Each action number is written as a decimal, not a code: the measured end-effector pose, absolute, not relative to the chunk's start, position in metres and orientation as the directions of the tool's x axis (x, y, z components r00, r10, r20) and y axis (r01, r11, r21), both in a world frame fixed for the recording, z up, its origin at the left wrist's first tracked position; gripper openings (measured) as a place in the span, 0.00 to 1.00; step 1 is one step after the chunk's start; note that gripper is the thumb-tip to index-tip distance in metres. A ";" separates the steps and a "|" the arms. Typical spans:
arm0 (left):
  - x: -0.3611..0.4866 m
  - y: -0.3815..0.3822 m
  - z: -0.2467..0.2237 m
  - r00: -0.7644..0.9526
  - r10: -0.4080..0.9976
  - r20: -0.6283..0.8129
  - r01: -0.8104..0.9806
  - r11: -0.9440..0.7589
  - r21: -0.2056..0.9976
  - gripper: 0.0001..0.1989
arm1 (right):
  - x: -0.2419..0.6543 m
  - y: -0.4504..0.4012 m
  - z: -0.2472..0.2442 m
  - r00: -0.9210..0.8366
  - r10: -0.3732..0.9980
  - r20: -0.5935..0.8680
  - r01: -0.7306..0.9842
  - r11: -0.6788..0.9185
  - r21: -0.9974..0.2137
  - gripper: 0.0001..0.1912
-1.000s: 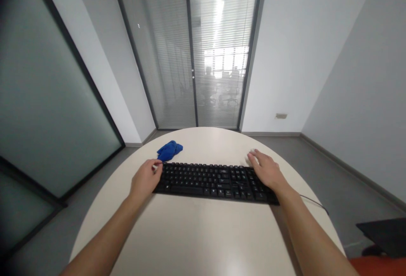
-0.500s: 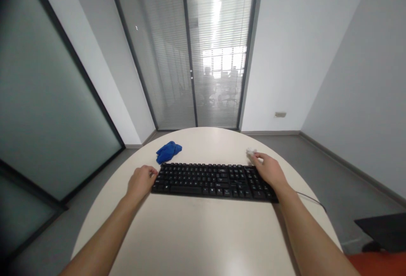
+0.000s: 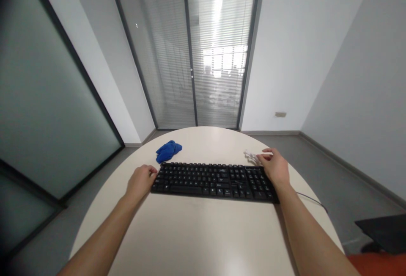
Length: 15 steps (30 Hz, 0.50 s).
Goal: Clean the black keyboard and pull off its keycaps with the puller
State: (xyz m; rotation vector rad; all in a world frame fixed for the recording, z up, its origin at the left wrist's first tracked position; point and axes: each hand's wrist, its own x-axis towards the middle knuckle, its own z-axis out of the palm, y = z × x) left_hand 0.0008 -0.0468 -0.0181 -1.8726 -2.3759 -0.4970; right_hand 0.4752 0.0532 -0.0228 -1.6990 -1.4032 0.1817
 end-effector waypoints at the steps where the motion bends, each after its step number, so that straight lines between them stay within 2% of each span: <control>1: 0.001 -0.047 -0.018 -0.249 0.933 0.261 0.960 0.202 0.191 0.10 | 0.476 0.054 -0.023 0.340 0.839 0.425 0.717 0.060 -0.694 0.20; 5: 0.001 -0.047 -0.018 -0.247 0.929 0.275 0.966 0.213 0.148 0.10 | 0.476 0.053 -0.019 0.312 0.836 0.451 0.798 0.026 -0.602 0.18; 10: 0.002 -0.046 -0.019 -0.244 0.927 0.285 0.969 0.221 0.108 0.12 | 0.471 0.048 -0.011 0.297 0.833 0.467 0.807 0.043 -0.589 0.22; 13: 0.002 -0.045 -0.020 -0.250 0.925 0.287 0.968 0.232 0.093 0.13 | 0.466 0.047 -0.011 0.152 0.882 0.446 0.835 0.127 -0.535 0.25; 15: 0.001 -0.045 -0.022 -0.256 0.926 0.278 0.966 0.234 0.109 0.14 | 0.464 0.049 -0.014 0.040 0.924 0.380 0.844 0.173 -0.508 0.29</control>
